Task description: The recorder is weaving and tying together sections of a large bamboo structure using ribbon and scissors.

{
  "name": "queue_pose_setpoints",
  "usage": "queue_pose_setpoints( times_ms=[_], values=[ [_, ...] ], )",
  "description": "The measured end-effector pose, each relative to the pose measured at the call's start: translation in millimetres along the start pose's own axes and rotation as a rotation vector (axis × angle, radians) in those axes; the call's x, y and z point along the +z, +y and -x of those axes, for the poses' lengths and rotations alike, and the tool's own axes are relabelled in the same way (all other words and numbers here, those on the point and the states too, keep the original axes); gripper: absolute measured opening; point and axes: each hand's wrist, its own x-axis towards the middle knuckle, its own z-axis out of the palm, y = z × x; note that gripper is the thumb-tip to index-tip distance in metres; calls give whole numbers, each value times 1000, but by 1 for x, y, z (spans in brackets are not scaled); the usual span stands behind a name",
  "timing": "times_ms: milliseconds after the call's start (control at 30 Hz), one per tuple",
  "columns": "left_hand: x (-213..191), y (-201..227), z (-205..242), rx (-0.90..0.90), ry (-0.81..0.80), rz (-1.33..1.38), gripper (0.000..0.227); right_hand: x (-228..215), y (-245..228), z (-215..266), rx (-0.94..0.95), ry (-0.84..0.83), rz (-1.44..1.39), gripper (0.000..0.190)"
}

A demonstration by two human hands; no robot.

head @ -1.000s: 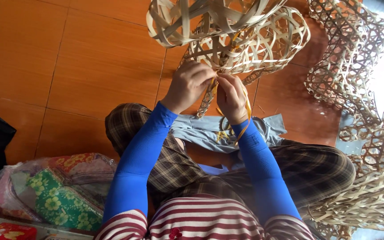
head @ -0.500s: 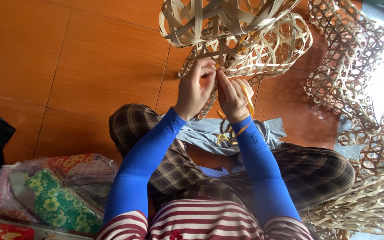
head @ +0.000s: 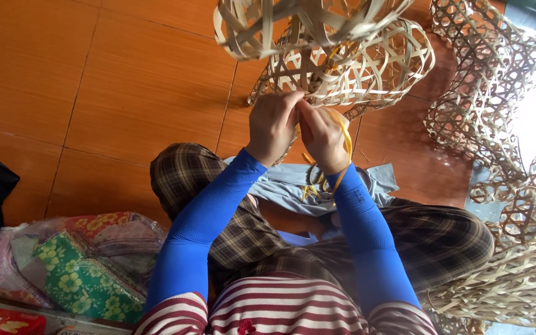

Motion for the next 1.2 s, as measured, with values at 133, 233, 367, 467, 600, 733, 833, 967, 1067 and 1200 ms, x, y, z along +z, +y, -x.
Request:
queue_pose_setpoints(
  times_ms=[133, 233, 367, 467, 600, 733, 833, 967, 1067, 1200],
  values=[
    [10, -20, 13, 48, -41, -225, 25, 8, 0, 5, 435, -115, -374, 15],
    [17, -26, 24, 60, -91, -269, 24, 4, -4, -1, 625, -113, -681, 14],
    [10, -24, 22, 73, -147, -237, 24, 2, -6, -2, 686, -86, -770, 15],
    [14, -32, 26, 124, -168, -287, 22, -9, -14, -11, 632, -81, -530, 14],
    [17, -38, 28, 149, -201, -307, 18, -16, -8, -12, 447, -36, -202, 11],
    [15, -40, 21, 132, -267, -309, 12, -20, 6, -17, 149, 57, 53, 9],
    [3, -21, 12, 140, -226, -277, 12, -28, -2, -15, 92, 82, 122, 11],
    [-2, -19, 5, -8, -196, -88, 9, -11, -2, 17, 208, 12, 139, 12],
    [-8, -3, -2, -181, -248, 58, 17, -9, -31, 21, 258, -109, 94, 28],
    [-8, 7, -7, -210, -283, 9, 28, -10, -67, 13, 233, -100, -20, 50]
  ],
)
